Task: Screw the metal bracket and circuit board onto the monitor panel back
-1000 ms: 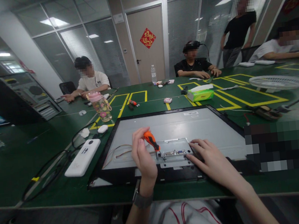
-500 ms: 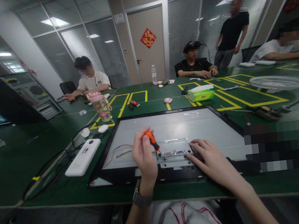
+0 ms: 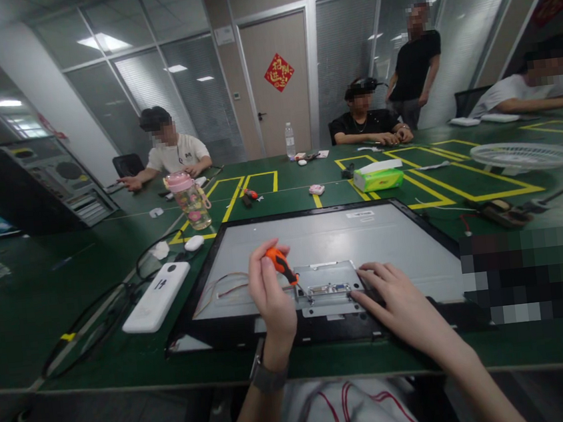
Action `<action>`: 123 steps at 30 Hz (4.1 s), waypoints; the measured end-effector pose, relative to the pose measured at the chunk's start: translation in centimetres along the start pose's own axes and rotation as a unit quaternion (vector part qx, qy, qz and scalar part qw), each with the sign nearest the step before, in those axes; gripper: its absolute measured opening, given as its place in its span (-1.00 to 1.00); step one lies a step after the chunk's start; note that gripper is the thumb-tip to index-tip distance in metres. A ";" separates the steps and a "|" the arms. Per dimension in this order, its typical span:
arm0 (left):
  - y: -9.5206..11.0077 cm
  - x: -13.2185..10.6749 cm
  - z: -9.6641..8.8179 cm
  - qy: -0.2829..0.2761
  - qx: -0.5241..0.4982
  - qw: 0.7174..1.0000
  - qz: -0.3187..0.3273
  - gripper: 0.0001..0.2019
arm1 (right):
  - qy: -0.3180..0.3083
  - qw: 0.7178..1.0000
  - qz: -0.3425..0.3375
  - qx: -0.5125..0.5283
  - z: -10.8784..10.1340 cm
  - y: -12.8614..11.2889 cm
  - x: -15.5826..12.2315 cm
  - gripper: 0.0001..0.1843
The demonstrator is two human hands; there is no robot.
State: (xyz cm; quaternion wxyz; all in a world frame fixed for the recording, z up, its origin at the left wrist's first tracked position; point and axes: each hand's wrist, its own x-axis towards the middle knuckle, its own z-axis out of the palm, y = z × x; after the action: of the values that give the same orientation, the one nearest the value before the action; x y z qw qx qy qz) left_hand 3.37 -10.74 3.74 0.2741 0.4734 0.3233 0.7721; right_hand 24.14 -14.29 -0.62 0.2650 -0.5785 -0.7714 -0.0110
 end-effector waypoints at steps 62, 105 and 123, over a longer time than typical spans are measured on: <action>0.0 0.2 0.0 -0.011 0.115 0.986 0.120 -0.86 | 0.009 1.000 -0.004 -0.001 0.3 0.2 -0.1 -0.65; -0.1 0.1 -0.1 -0.017 0.084 0.993 0.086 -0.73 | 0.007 1.000 0.001 0.006 0.3 0.1 -0.1 -0.68; 0.2 0.0 0.1 -0.015 0.096 0.990 0.104 -0.86 | 0.001 1.000 0.002 0.001 0.2 0.1 -0.1 -0.66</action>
State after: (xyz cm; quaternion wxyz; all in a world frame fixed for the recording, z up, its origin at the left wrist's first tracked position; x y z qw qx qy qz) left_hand 3.42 -10.82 3.96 0.1502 0.5402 0.3410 0.7546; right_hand 24.17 -14.26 -0.86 0.2663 -0.5796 -0.7701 -0.0106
